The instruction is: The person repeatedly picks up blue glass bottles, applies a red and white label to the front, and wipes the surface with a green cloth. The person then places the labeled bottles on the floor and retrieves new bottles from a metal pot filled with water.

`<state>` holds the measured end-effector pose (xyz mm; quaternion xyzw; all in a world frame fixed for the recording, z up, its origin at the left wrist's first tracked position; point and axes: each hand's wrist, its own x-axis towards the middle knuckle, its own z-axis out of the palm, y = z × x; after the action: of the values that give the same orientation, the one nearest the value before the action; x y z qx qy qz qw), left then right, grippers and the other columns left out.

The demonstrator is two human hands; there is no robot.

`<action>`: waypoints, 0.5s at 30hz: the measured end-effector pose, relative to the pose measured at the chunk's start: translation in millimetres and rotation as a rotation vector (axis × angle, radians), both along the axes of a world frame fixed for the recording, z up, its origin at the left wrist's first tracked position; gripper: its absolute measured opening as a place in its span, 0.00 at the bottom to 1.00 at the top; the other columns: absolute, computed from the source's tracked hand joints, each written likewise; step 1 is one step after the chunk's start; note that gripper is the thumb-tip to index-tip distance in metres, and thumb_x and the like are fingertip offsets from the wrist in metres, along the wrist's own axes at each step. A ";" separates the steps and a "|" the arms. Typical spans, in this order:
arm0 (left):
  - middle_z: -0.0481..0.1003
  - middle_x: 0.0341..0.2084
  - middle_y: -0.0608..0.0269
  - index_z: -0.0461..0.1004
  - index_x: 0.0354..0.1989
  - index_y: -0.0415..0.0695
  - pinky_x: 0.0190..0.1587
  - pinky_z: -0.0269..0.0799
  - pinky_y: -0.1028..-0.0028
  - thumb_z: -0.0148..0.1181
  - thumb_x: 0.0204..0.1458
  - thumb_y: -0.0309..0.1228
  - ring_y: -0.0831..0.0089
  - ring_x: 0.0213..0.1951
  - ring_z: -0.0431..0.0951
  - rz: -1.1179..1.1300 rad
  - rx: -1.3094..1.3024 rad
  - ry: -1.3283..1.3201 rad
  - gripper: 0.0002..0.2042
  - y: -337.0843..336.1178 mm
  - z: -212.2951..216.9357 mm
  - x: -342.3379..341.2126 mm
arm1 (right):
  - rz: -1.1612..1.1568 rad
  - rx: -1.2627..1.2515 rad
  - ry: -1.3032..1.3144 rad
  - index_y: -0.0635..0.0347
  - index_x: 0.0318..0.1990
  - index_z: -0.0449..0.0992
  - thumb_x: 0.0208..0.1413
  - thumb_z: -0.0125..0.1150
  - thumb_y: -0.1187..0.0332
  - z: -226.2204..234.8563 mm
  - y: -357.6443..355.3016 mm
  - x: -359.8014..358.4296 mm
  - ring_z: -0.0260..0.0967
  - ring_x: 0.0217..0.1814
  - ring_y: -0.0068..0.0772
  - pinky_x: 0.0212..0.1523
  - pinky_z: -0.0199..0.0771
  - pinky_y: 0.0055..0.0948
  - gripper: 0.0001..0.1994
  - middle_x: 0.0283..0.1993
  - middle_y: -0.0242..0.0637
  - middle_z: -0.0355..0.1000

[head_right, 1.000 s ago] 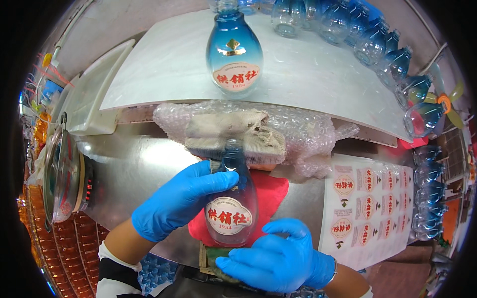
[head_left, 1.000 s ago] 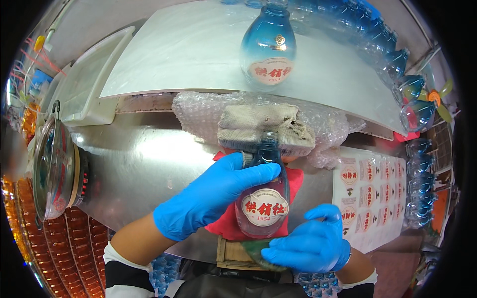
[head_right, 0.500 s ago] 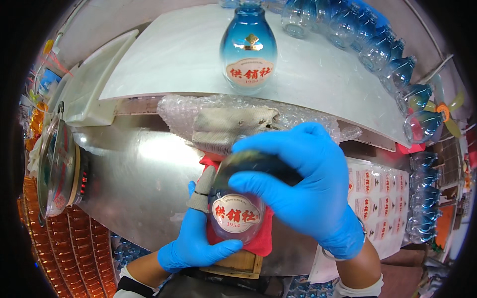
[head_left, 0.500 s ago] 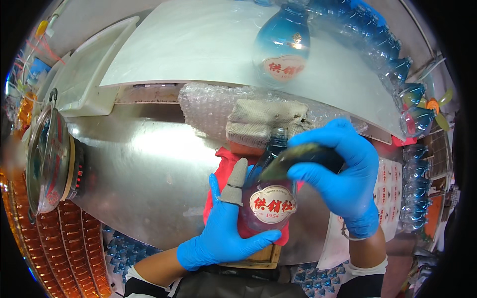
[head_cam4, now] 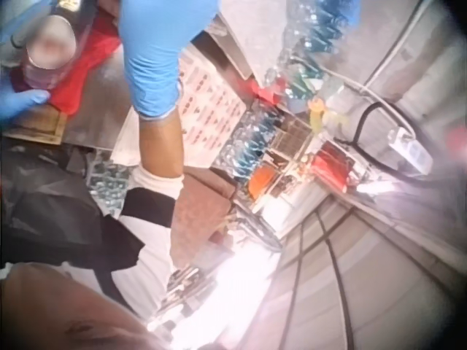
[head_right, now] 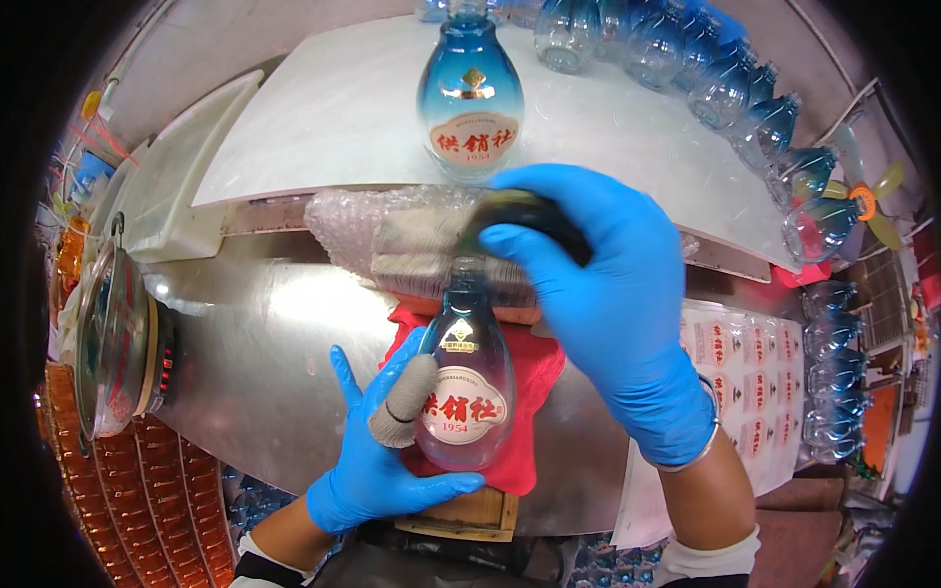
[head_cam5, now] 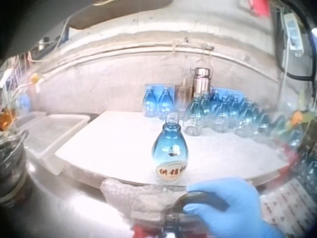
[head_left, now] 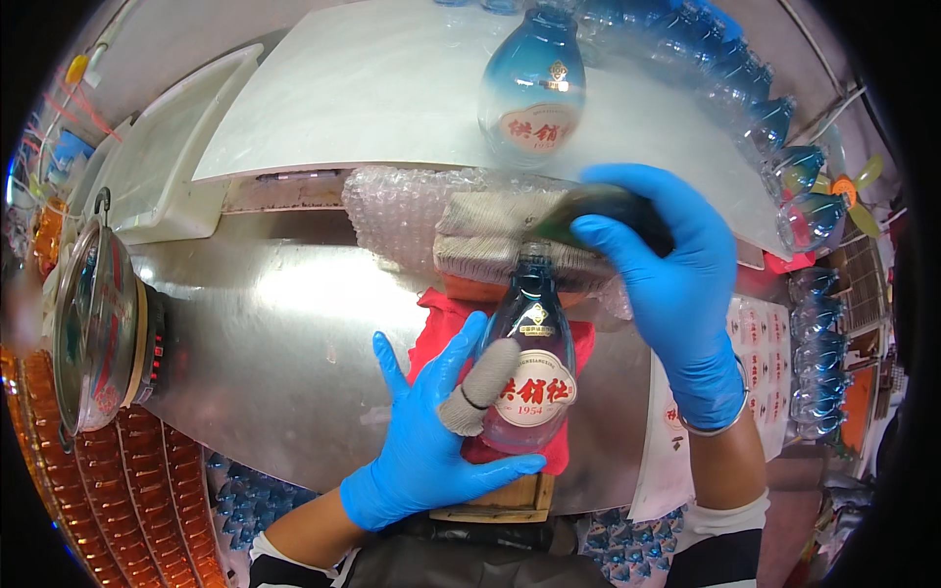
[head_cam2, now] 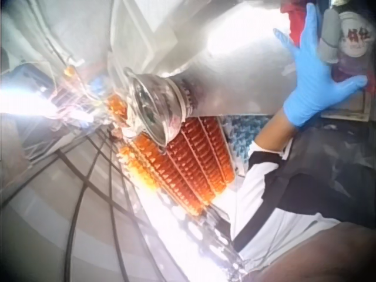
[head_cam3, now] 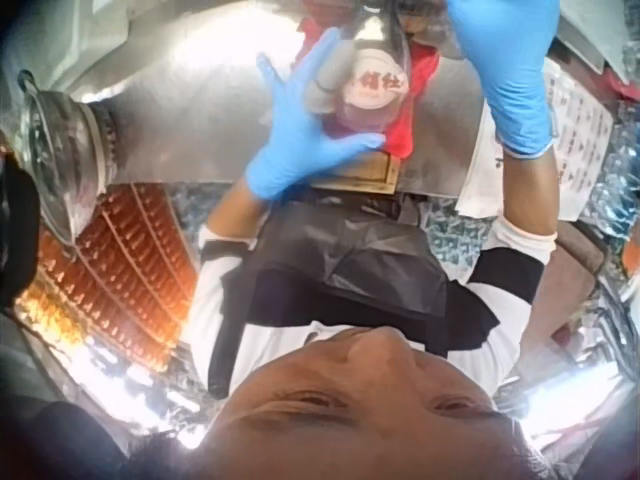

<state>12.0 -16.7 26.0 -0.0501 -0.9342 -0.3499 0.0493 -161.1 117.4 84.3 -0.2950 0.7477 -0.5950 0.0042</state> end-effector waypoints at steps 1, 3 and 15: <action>0.48 0.63 0.47 0.41 0.66 0.45 0.55 0.05 0.42 0.62 0.36 0.59 0.54 0.65 0.49 0.022 -0.001 0.012 0.53 -0.4 -3.2 2.3 | -0.105 -0.108 -0.024 0.62 0.35 0.76 0.51 0.60 0.69 1.5 0.8 6.5 0.70 0.35 0.19 0.38 0.73 0.21 0.07 0.28 0.39 0.73; 0.49 0.63 0.47 0.41 0.66 0.44 0.56 0.05 0.44 0.61 0.38 0.58 0.55 0.64 0.51 0.037 0.130 0.009 0.51 -3.9 -9.7 3.6 | -0.308 -0.330 -0.373 0.62 0.31 0.75 0.55 0.56 0.65 -1.9 9.7 13.9 0.68 0.30 0.20 0.33 0.71 0.21 0.09 0.24 0.37 0.71; 0.60 0.55 0.53 0.46 0.63 0.41 0.59 0.55 0.68 0.54 0.52 0.32 0.69 0.57 0.60 0.149 1.200 -0.227 0.32 -4.1 -16.8 -17.5 | 0.078 -0.010 -0.826 0.53 0.21 0.61 0.43 0.68 0.71 -51.9 38.7 78.0 0.57 0.26 0.12 0.27 0.60 0.14 0.16 0.22 0.23 0.60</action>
<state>-5.5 -20.8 9.3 0.0893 -0.5746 -0.8135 -0.0063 -83.1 156.0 32.4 -0.0595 0.6685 -0.6663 0.3251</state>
